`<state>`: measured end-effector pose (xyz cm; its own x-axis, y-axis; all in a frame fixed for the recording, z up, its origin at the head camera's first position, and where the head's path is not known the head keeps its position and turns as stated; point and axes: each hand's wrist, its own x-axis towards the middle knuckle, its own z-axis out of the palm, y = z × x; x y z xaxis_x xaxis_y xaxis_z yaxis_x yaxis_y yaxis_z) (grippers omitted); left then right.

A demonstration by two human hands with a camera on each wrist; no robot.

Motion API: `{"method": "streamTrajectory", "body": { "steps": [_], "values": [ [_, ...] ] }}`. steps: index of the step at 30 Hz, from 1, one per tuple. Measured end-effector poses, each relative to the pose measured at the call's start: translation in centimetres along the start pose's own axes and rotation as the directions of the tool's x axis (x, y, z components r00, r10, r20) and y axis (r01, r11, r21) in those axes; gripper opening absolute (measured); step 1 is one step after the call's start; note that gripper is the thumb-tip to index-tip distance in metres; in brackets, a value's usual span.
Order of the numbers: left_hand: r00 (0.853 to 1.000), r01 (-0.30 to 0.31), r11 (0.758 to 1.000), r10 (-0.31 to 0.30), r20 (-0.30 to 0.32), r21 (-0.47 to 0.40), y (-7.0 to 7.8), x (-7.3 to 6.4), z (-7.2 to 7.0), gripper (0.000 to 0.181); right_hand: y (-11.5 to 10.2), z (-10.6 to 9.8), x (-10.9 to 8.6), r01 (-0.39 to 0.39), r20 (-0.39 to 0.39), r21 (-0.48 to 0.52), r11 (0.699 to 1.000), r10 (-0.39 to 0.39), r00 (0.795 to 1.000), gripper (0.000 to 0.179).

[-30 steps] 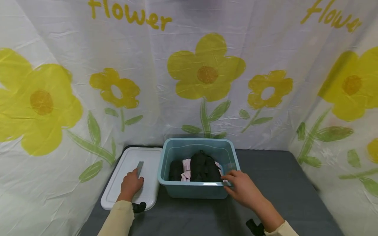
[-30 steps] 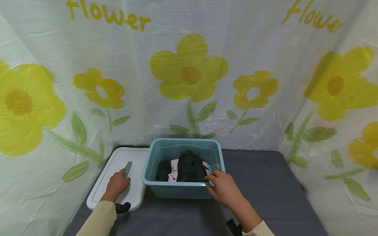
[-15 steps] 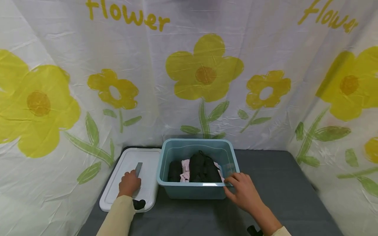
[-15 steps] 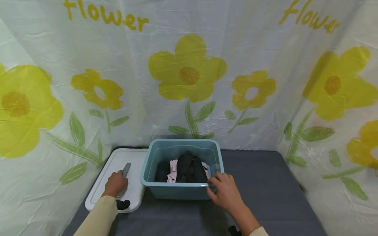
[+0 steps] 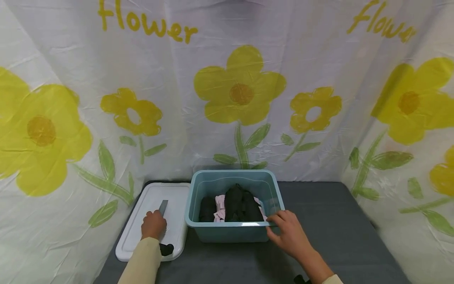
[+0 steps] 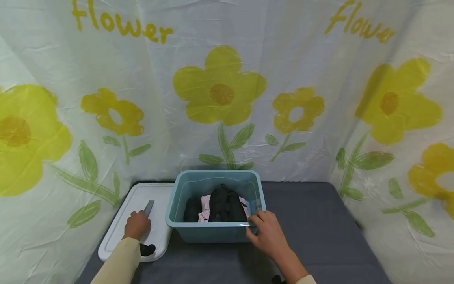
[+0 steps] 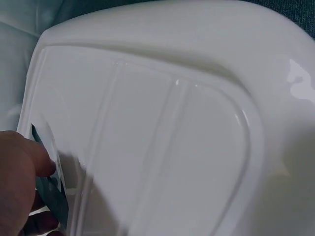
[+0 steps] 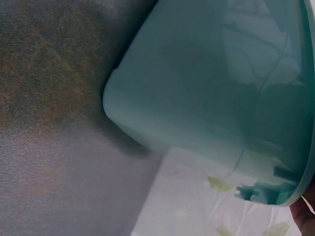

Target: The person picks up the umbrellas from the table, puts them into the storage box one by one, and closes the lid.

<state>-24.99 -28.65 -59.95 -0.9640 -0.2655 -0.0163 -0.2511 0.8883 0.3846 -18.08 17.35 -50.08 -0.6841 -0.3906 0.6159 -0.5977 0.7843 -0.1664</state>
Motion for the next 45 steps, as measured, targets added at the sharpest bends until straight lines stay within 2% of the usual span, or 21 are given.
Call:
{"method": "streamTrajectory", "body": {
  "steps": [5,9,15,20,27,30,38,45],
  "values": [
    [1.0,0.008,1.0,-0.007,0.028,-0.018,0.2,-0.6,-1.0,0.03,-0.1,0.3,-0.1,0.002,-0.027,-0.012,1.0,-0.002,1.0,0.019],
    [0.999,-0.011,1.0,0.011,0.035,-0.015,0.2,-0.8,-1.7,0.03,-0.1,0.4,-0.2,-0.007,-0.046,-0.02,1.0,0.006,0.999,0.02],
    [0.998,-0.051,0.999,0.051,0.022,0.0,-0.1,-0.6,-2.6,0.03,-0.1,0.6,-0.2,-0.011,-0.055,-0.011,1.0,0.01,0.998,0.02],
    [0.998,-0.055,0.998,0.055,0.036,0.014,0.4,-0.6,-3.8,0.031,0.2,0.6,-0.3,0.004,-0.057,-0.005,1.0,-0.004,0.998,0.02],
    [0.996,-0.075,0.997,0.073,0.045,0.036,0.3,0.3,-5.0,0.031,0.3,0.2,-0.2,0.01,-0.03,0.021,1.0,-0.01,0.999,0.022],
    [0.995,-0.093,0.994,0.09,0.052,0.049,0.3,0.6,-5.8,0.032,0.3,0.1,-0.1,0.009,-0.013,0.031,0.999,-0.008,1.0,0.023],
    [0.988,-0.157,0.985,0.157,0.015,0.067,1.1,0.6,-8.8,0.032,0.4,0.2,0.7,-0.018,0.007,0.024,1.0,0.018,1.0,0.022],
    [0.983,-0.18,0.982,0.177,0.05,0.06,0.9,0.3,-10.9,0.04,0.9,0.5,1.2,-0.019,0.008,0.034,0.999,0.019,1.0,0.021]
  ]
}}
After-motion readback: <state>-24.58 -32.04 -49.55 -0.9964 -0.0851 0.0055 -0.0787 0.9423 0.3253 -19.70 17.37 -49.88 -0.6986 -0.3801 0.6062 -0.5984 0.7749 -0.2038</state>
